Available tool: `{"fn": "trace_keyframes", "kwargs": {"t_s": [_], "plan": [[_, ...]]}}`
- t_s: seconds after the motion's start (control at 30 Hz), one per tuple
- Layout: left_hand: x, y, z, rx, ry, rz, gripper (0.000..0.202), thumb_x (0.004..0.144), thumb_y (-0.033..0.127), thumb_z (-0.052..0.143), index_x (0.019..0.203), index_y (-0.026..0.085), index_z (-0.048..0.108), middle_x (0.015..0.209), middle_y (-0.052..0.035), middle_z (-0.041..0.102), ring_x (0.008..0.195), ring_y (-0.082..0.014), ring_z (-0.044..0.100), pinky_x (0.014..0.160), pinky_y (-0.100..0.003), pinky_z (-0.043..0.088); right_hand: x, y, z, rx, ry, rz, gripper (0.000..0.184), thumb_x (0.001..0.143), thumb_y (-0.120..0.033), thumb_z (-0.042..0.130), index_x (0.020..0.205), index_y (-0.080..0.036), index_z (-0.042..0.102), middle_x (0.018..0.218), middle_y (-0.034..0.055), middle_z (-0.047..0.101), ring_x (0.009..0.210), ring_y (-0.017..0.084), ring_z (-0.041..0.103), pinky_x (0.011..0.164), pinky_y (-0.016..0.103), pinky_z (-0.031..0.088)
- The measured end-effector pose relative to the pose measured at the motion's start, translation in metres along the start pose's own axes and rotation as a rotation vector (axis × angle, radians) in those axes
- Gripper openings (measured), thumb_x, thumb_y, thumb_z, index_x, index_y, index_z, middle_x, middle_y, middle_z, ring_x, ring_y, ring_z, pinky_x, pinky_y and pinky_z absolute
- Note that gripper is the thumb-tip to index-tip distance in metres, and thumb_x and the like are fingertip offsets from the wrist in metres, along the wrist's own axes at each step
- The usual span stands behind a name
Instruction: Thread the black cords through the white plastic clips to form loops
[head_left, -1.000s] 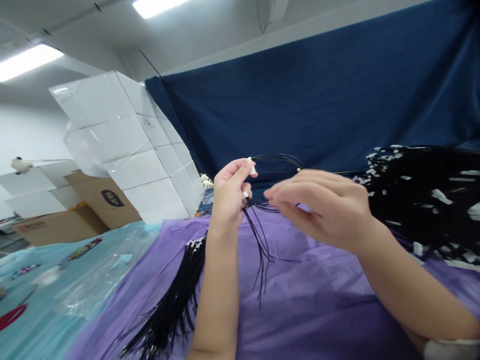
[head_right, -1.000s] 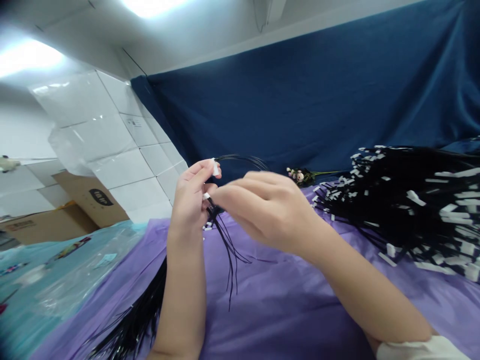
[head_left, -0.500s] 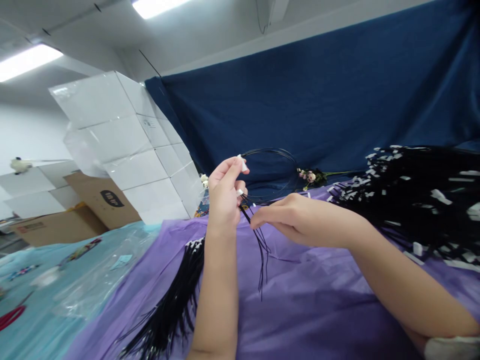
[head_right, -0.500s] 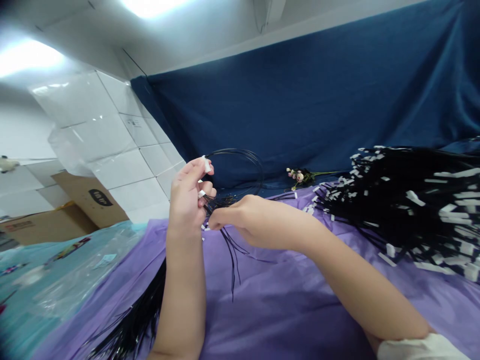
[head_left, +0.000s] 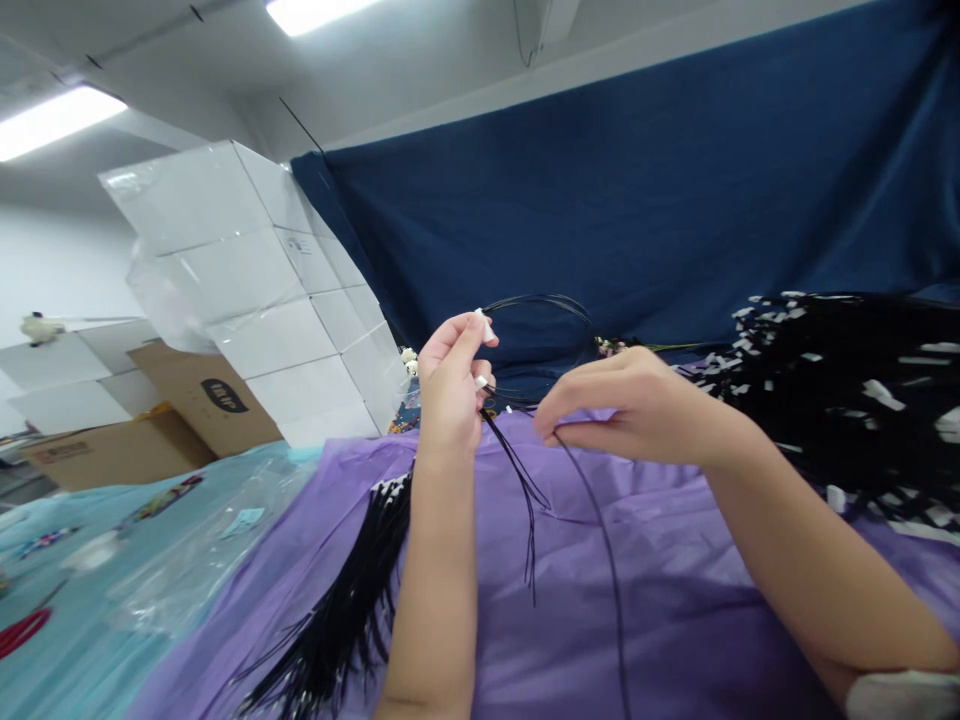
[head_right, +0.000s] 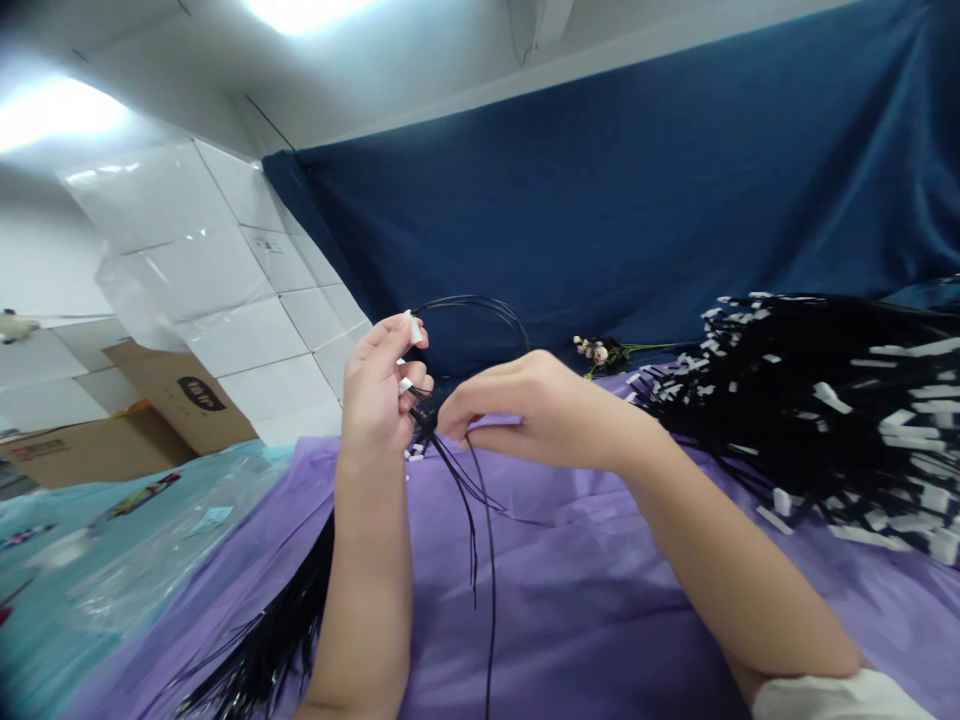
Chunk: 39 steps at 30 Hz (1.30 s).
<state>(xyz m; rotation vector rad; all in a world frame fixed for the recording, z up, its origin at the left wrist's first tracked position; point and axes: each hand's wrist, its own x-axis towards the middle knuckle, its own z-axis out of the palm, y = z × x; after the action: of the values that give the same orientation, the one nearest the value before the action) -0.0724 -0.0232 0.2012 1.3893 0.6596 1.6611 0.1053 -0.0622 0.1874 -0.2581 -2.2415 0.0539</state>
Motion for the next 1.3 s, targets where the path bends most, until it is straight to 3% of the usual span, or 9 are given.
{"fn": "trace_keyframes", "kwargs": {"t_s": [0.1, 0.23, 0.37, 0.57, 0.7, 0.77, 0.9, 1.07, 1.3], "plan": [[-0.001, 0.001, 0.000, 0.006, -0.007, 0.004, 0.024, 0.078, 0.036, 0.070, 0.075, 0.016, 0.057, 0.075, 0.0042, 0.053, 0.035, 0.0028, 0.029, 0.030, -0.016, 0.017, -0.006, 0.006, -0.008, 0.051, 0.129, 0.069, 0.018, 0.079, -0.005, 0.069, 0.090, -0.020, 0.070, 0.085, -0.0016, 0.073, 0.076, 0.010, 0.070, 0.070, 0.018, 0.056], [-0.005, 0.002, 0.002, 0.017, -0.028, -0.013, 0.024, 0.078, 0.038, 0.070, 0.076, 0.017, 0.057, 0.075, 0.0046, 0.053, 0.036, 0.0027, 0.028, 0.030, -0.016, 0.017, -0.016, 0.020, -0.021, 0.317, 0.439, 0.164, 0.027, 0.068, -0.007, 0.082, 0.087, -0.024, 0.071, 0.081, -0.0010, 0.074, 0.075, 0.015, 0.073, 0.067, 0.021, 0.061], [-0.006, 0.003, 0.004, 0.025, -0.044, -0.018, 0.025, 0.077, 0.038, 0.070, 0.076, 0.017, 0.056, 0.075, 0.0047, 0.053, 0.036, 0.0027, 0.027, 0.031, -0.016, 0.016, -0.021, 0.032, -0.037, 0.495, 0.716, 0.050, 0.033, 0.058, -0.012, 0.089, 0.083, -0.026, 0.071, 0.071, -0.0044, 0.073, 0.062, 0.013, 0.070, 0.059, 0.020, 0.062], [-0.007, 0.001, 0.005, 0.043, -0.069, -0.023, 0.026, 0.080, 0.040, 0.068, 0.076, 0.017, 0.057, 0.076, 0.0045, 0.053, 0.036, 0.0029, 0.028, 0.031, -0.016, 0.017, -0.020, 0.029, -0.053, 0.872, 0.878, 0.029, 0.037, 0.051, -0.026, 0.093, 0.077, -0.028, 0.067, 0.060, -0.0142, 0.067, 0.058, 0.008, 0.065, 0.050, 0.016, 0.057], [-0.008, -0.001, 0.008, 0.064, -0.088, -0.007, 0.026, 0.079, 0.041, 0.069, 0.080, 0.017, 0.059, 0.076, 0.0044, 0.055, 0.036, 0.0025, 0.030, 0.031, -0.017, 0.017, -0.020, 0.008, -0.052, 1.068, 0.776, 0.156, 0.032, 0.061, -0.029, 0.087, 0.082, -0.027, 0.063, 0.063, -0.0176, 0.064, 0.065, 0.000, 0.061, 0.061, 0.009, 0.047], [-0.009, -0.001, 0.010, 0.078, -0.099, 0.005, 0.025, 0.079, 0.041, 0.070, 0.081, 0.018, 0.060, 0.075, 0.0045, 0.055, 0.036, 0.0022, 0.030, 0.030, -0.017, 0.017, -0.018, -0.003, -0.048, 1.065, 0.723, 0.207, 0.032, 0.062, -0.033, 0.085, 0.079, -0.026, 0.059, 0.061, -0.0161, 0.059, 0.057, -0.001, 0.054, 0.053, 0.010, 0.041], [-0.010, -0.001, 0.012, 0.093, -0.114, 0.043, 0.025, 0.079, 0.042, 0.070, 0.081, 0.018, 0.061, 0.074, 0.0044, 0.056, 0.035, 0.0016, 0.031, 0.031, -0.017, 0.020, -0.012, -0.019, -0.035, 0.699, 0.675, 0.353, 0.030, 0.068, -0.038, 0.083, 0.070, -0.025, 0.057, 0.051, -0.0085, 0.043, 0.039, 0.003, 0.033, 0.034, 0.018, 0.027], [-0.010, -0.002, 0.013, 0.079, -0.133, 0.076, 0.023, 0.080, 0.040, 0.070, 0.083, 0.018, 0.062, 0.072, 0.0035, 0.058, 0.036, 0.0009, 0.031, 0.031, -0.018, 0.021, -0.007, -0.023, -0.019, 0.069, 0.668, 0.475, 0.014, 0.072, -0.031, 0.081, 0.071, -0.021, 0.071, 0.060, 0.0005, 0.059, 0.051, 0.010, 0.048, 0.041, 0.024, 0.031], [-0.010, -0.003, 0.015, 0.072, -0.155, 0.095, 0.023, 0.079, 0.040, 0.070, 0.083, 0.019, 0.063, 0.069, 0.0042, 0.058, 0.035, 0.0009, 0.031, 0.033, -0.018, 0.023, -0.010, -0.016, -0.020, 0.187, 0.358, 0.471, 0.051, 0.084, -0.069, 0.054, 0.076, -0.019, 0.063, 0.052, -0.0031, 0.036, 0.045, 0.008, 0.026, 0.041, 0.028, 0.020]]}}
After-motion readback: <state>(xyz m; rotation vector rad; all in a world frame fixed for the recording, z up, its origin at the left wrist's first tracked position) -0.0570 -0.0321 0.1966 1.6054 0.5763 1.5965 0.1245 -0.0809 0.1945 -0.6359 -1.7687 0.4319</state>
